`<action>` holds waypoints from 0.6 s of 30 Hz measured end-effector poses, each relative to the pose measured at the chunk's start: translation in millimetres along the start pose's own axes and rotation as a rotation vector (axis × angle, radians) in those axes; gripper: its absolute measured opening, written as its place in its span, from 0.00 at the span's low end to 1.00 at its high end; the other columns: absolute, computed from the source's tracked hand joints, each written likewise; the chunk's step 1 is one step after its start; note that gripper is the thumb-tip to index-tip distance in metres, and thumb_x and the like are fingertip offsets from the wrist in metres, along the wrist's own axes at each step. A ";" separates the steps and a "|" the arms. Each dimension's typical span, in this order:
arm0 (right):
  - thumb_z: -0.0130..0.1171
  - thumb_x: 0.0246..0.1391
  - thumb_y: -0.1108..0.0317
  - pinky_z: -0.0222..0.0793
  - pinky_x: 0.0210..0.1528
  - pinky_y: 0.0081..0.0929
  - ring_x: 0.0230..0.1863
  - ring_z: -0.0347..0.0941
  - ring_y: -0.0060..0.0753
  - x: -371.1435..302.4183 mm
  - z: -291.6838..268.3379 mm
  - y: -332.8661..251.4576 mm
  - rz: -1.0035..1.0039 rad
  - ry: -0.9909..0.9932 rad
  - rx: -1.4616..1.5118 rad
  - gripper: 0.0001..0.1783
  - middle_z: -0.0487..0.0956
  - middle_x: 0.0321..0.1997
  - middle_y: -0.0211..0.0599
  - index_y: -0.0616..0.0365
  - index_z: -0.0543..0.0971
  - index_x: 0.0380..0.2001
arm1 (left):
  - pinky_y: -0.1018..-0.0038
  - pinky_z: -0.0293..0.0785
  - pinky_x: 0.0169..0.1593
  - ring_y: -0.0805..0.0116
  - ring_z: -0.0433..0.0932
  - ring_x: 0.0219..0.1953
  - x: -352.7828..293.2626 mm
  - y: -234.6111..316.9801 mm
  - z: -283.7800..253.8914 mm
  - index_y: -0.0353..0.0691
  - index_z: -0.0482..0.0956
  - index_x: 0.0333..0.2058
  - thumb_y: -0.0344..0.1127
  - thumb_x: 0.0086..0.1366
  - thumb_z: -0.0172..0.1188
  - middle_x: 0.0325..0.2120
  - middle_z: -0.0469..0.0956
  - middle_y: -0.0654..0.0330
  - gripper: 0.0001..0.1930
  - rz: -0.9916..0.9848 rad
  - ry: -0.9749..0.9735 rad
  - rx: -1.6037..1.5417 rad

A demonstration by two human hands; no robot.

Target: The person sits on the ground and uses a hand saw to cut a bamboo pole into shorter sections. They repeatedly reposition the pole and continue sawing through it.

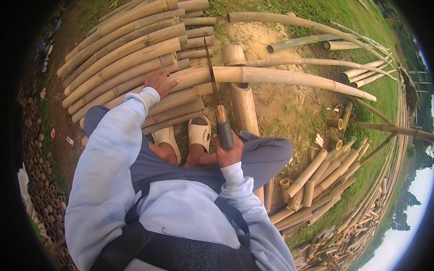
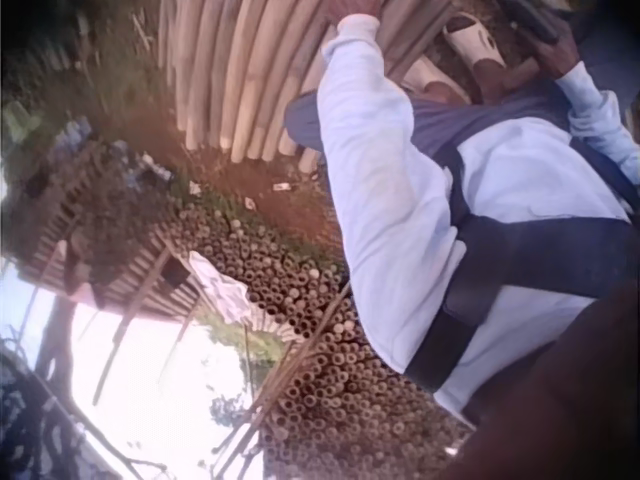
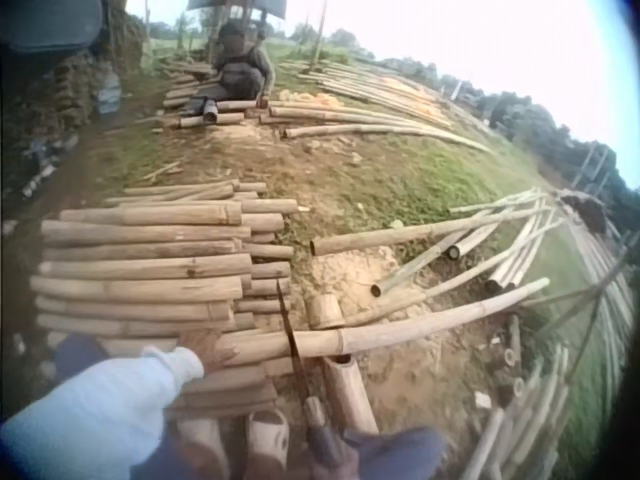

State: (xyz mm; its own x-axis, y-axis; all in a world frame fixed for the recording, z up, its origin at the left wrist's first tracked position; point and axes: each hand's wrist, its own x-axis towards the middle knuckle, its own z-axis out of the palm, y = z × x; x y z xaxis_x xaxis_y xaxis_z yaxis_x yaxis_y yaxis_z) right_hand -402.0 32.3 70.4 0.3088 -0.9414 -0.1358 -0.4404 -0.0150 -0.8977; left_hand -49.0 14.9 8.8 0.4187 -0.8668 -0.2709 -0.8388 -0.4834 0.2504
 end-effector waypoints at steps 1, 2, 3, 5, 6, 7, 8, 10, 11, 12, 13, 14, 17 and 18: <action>0.68 0.56 0.68 0.73 0.36 0.32 0.27 0.75 0.33 0.6 1.4 -2.2 -0.009 0.006 -0.003 0.12 0.81 0.26 0.44 0.65 0.82 0.39 | 0.55 0.69 0.64 0.45 0.76 0.58 -2.7 -0.6 12.7 0.35 0.75 0.56 0.76 0.67 0.45 0.55 0.79 0.43 0.44 0.017 0.047 0.017; 0.68 0.56 0.68 0.73 0.36 0.32 0.27 0.75 0.32 0.3 2.6 -4.3 0.005 0.002 0.005 0.12 0.81 0.26 0.44 0.65 0.81 0.39 | 0.55 0.69 0.64 0.45 0.76 0.59 -3.8 -2.9 21.8 0.34 0.74 0.56 0.76 0.67 0.46 0.55 0.79 0.44 0.45 0.035 0.094 0.035; 0.68 0.56 0.68 0.73 0.36 0.32 0.27 0.75 0.31 -0.2 2.7 -5.1 0.022 0.004 0.012 0.12 0.81 0.26 0.43 0.65 0.81 0.39 | 0.54 0.69 0.65 0.45 0.76 0.59 -4.2 -0.8 19.5 0.34 0.74 0.57 0.78 0.66 0.45 0.55 0.79 0.43 0.47 0.035 0.069 0.040; 0.69 0.56 0.69 0.71 0.34 0.28 0.27 0.73 0.26 1.6 1.8 -6.7 0.021 0.010 0.023 0.11 0.79 0.25 0.38 0.65 0.81 0.38 | 0.53 0.69 0.64 0.45 0.76 0.60 2.6 4.9 17.2 0.34 0.75 0.57 0.80 0.66 0.42 0.55 0.79 0.42 0.48 0.012 0.004 0.053; 0.69 0.56 0.70 0.69 0.32 0.26 0.26 0.71 0.23 2.5 0.5 -7.8 0.002 0.013 0.028 0.10 0.78 0.25 0.34 0.66 0.81 0.36 | 0.53 0.69 0.64 0.45 0.76 0.60 5.3 7.2 15.0 0.34 0.75 0.57 0.80 0.65 0.41 0.55 0.79 0.42 0.49 -0.001 -0.027 0.060; 0.70 0.56 0.72 0.67 0.30 0.23 0.26 0.69 0.19 3.5 -1.3 -9.0 -0.016 0.018 0.033 0.10 0.77 0.24 0.29 0.66 0.80 0.35 | 0.53 0.69 0.65 0.44 0.76 0.60 11.7 8.2 9.9 0.33 0.75 0.58 0.81 0.65 0.40 0.56 0.79 0.42 0.50 -0.019 -0.103 0.047; 0.70 0.56 0.72 0.68 0.30 0.23 0.26 0.69 0.19 4.4 -3.9 -11.0 -0.022 0.025 0.041 0.10 0.77 0.24 0.29 0.66 0.80 0.35 | 0.52 0.69 0.65 0.44 0.76 0.60 21.6 8.7 2.9 0.33 0.75 0.58 0.82 0.65 0.39 0.56 0.79 0.41 0.51 -0.034 -0.179 0.034; 0.70 0.56 0.71 0.68 0.30 0.23 0.26 0.69 0.19 4.1 -7.8 -16.6 -0.030 0.036 0.057 0.10 0.77 0.24 0.29 0.66 0.80 0.35 | 0.52 0.68 0.66 0.43 0.76 0.60 30.9 4.5 1.9 0.32 0.76 0.58 0.83 0.64 0.37 0.56 0.79 0.41 0.53 -0.050 -0.245 -0.012; 0.70 0.56 0.71 0.70 0.33 0.25 0.27 0.71 0.21 -1.4 -14.4 -22.7 0.004 0.015 0.054 0.10 0.79 0.25 0.33 0.66 0.81 0.37 | 0.52 0.67 0.66 0.42 0.76 0.60 33.4 -0.6 4.4 0.31 0.76 0.59 0.84 0.64 0.37 0.56 0.79 0.40 0.54 -0.049 -0.232 -0.045; 0.69 0.56 0.71 0.72 0.35 0.27 0.27 0.73 0.24 -13.3 -21.9 -31.9 0.044 -0.017 0.050 0.11 0.80 0.27 0.37 0.65 0.81 0.39 | 0.52 0.66 0.67 0.41 0.76 0.60 33.3 -9.6 8.3 0.30 0.76 0.59 0.84 0.63 0.37 0.56 0.79 0.39 0.55 -0.058 -0.226 -0.080; 0.68 0.56 0.71 0.74 0.38 0.29 0.28 0.74 0.27 -24.9 -29.1 -35.3 0.085 -0.042 0.043 0.12 0.81 0.28 0.41 0.65 0.82 0.42 | 0.52 0.66 0.66 0.39 0.76 0.59 40.6 -12.9 4.7 0.27 0.78 0.55 0.85 0.62 0.38 0.53 0.80 0.36 0.57 -0.042 -0.310 -0.111; 0.69 0.56 0.71 0.74 0.37 0.29 0.28 0.75 0.28 -36.3 -31.4 -33.1 0.075 -0.031 0.020 0.12 0.81 0.28 0.41 0.65 0.82 0.41 | 0.52 0.67 0.65 0.39 0.77 0.58 43.6 -19.3 13.0 0.27 0.79 0.53 0.84 0.62 0.40 0.51 0.80 0.35 0.56 -0.054 -0.304 -0.155; 0.69 0.56 0.71 0.74 0.36 0.31 0.29 0.80 0.32 -49.1 -27.0 -24.2 0.012 0.027 -0.033 0.11 0.82 0.28 0.43 0.64 0.81 0.39 | 0.52 0.68 0.62 0.39 0.78 0.56 58.4 -21.0 14.7 0.23 0.80 0.48 0.83 0.62 0.43 0.49 0.79 0.30 0.55 -0.101 -0.464 -0.234; 0.69 0.56 0.71 0.74 0.35 0.32 0.28 0.80 0.34 -38.4 -21.1 -23.3 -0.013 0.030 -0.048 0.10 0.81 0.27 0.44 0.64 0.81 0.39 | 0.53 0.68 0.62 0.40 0.78 0.56 66.9 -19.4 13.7 0.23 0.80 0.49 0.83 0.62 0.43 0.49 0.79 0.30 0.55 -0.105 -0.494 -0.246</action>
State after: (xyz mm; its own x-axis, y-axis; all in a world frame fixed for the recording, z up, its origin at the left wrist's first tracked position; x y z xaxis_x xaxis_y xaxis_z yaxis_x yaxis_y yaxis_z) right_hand -421.4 61.7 105.3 0.2896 -0.9507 -0.1109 -0.4764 -0.0427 -0.8782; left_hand -9.5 -32.1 -26.9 0.2330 -0.6811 -0.6941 -0.6707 -0.6294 0.3924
